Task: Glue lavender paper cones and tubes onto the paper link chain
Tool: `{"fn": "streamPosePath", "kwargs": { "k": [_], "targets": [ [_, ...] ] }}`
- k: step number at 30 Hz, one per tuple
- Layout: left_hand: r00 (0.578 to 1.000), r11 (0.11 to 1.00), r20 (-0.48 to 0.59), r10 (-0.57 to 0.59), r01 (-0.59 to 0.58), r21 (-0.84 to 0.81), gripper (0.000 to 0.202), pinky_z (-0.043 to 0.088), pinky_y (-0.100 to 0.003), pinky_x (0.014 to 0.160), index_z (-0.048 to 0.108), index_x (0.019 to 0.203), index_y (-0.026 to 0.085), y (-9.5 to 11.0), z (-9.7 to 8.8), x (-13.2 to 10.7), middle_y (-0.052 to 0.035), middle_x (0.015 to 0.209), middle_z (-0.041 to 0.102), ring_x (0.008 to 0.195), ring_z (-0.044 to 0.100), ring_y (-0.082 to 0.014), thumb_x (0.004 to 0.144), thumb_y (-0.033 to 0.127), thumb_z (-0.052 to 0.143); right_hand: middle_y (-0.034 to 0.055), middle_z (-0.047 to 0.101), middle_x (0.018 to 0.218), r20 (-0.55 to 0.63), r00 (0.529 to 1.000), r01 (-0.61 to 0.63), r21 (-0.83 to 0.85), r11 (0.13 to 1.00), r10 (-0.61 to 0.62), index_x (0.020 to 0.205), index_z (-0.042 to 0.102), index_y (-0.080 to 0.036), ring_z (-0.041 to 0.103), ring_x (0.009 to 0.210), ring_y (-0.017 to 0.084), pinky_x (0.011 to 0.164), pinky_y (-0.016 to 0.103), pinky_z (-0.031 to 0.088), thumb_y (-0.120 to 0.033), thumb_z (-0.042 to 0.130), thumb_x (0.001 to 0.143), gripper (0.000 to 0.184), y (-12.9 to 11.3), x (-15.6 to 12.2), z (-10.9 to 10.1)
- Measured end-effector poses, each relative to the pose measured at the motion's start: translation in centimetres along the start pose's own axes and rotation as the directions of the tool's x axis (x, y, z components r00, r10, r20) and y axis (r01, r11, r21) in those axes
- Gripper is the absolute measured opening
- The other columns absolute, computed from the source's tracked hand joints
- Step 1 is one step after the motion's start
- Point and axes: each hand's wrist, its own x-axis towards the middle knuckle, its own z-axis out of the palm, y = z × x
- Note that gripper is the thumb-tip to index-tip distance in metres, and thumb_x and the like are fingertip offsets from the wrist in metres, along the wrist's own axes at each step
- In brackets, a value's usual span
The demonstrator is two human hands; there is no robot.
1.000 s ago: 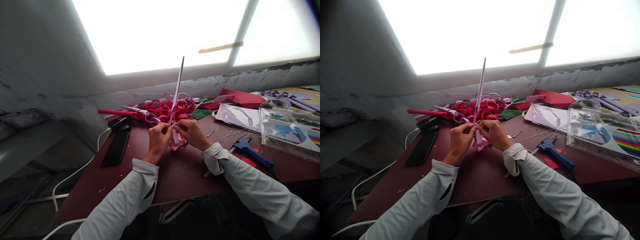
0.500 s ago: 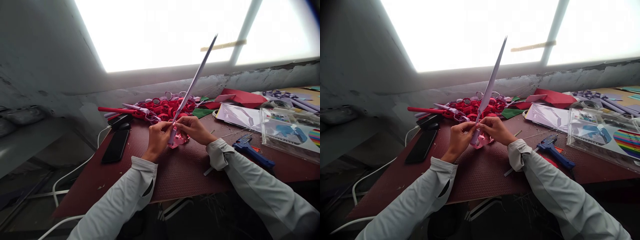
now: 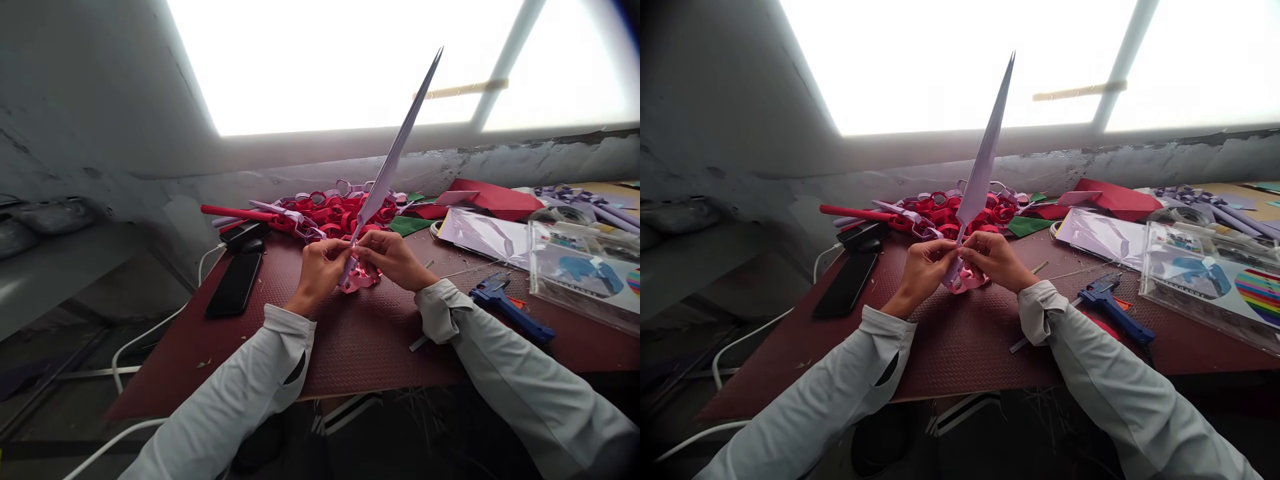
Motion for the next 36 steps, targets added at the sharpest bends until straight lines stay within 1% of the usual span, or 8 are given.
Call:
{"fn": "streamPosePath", "kwargs": {
  "k": [7,13,19,23,26,30,33,36],
  "targets": [
    [0.995,1.000,0.099,0.021,-0.020,-0.013,0.024,0.057,-0.026,0.071,0.083,0.097,0.016,0.2,-0.5,0.0,-0.0071,0.091,0.078,0.079,0.070,-0.0180,0.090,0.035,0.071,0.0004,0.069,0.066,0.036,0.995,-0.094,0.039,0.995,0.092,0.086,0.064,-0.016,0.056,0.044,0.008,0.038,0.018,0.040,-0.054,0.083,0.080,0.043,0.3,-0.2,-0.4],
    [0.984,0.999,0.173,0.048,-0.049,-0.002,0.022,0.058,-0.029,0.082,0.083,0.103,0.018,0.2,-0.6,0.1,-0.0074,0.099,0.080,0.091,0.072,-0.0207,0.090,0.030,0.070,-0.0013,0.068,0.063,-0.049,0.996,-0.073,0.140,0.987,0.081,0.081,0.062,-0.017,0.058,0.045,0.010,0.041,0.021,0.048,-0.051,0.093,0.066,0.048,-0.1,-0.1,-0.4],
    [0.979,0.997,0.188,0.078,-0.072,-0.037,0.021,0.056,-0.029,0.082,0.083,0.102,0.017,0.3,-0.6,0.2,-0.0073,0.097,0.079,0.090,0.071,-0.0200,0.092,0.028,0.068,-0.0021,0.069,0.065,0.007,0.987,-0.162,0.181,0.970,0.164,0.090,0.062,-0.018,0.062,0.049,0.010,0.042,0.018,0.049,-0.047,0.094,0.066,0.049,-0.3,-0.2,-0.7],
    [0.964,0.995,0.249,0.090,-0.076,-0.065,0.022,0.055,-0.029,0.081,0.081,0.105,0.016,1.1,-0.8,0.2,-0.0074,0.098,0.078,0.088,0.070,-0.0187,0.094,0.026,0.064,-0.0034,0.069,0.066,0.025,0.993,-0.117,0.145,0.983,0.114,0.105,0.062,-0.020,0.058,0.045,0.009,0.040,0.019,0.048,-0.046,0.090,0.073,0.050,-0.2,-0.3,-0.8],
    [0.954,0.995,0.283,0.096,-0.085,-0.051,0.026,0.055,-0.031,0.089,0.078,0.112,0.015,1.6,-0.8,0.2,-0.0093,0.108,0.077,0.098,0.070,-0.0203,0.091,0.026,0.069,-0.0031,0.068,0.067,0.008,0.998,-0.065,0.113,0.991,0.065,0.098,0.063,-0.019,0.057,0.044,0.009,0.040,0.020,0.048,-0.049,0.086,0.078,0.042,-0.2,-0.3,-0.9],
    [0.958,0.991,0.253,0.136,-0.135,-0.022,0.051,0.053,-0.035,0.101,0.071,0.128,0.014,1.5,-0.7,0.2,-0.0144,0.128,0.071,0.117,0.068,-0.0255,0.080,0.026,0.083,-0.0031,0.066,0.070,-0.113,0.994,0.010,0.081,0.997,-0.001,0.095,0.064,-0.020,0.058,0.047,0.010,0.040,0.022,0.049,-0.050,0.088,0.075,0.043,-0.3,0.1,-1.1],
    [0.962,0.989,0.231,0.147,-0.146,-0.022,0.046,0.053,-0.034,0.102,0.072,0.127,0.016,1.4,-0.7,0.1,-0.0124,0.127,0.072,0.116,0.069,-0.0244,0.082,0.025,0.081,-0.0007,0.067,0.077,-0.156,0.987,0.058,0.060,0.997,-0.048,0.093,0.066,-0.020,0.062,0.057,0.012,0.044,0.024,0.054,-0.049,0.090,0.073,0.043,-0.3,0.2,-1.3],
    [0.968,0.993,0.221,0.120,-0.115,-0.033,0.040,0.055,-0.031,0.095,0.074,0.121,0.017,1.5,-0.9,0.1,-0.0095,0.120,0.076,0.107,0.072,-0.0226,0.084,0.029,0.080,0.0007,0.067,0.080,-0.179,0.981,0.081,0.040,0.996,-0.073,0.094,0.068,-0.019,0.063,0.064,0.012,0.048,0.024,0.057,-0.046,0.088,0.075,0.038,-0.2,0.2,-1.3]
  ]
}}
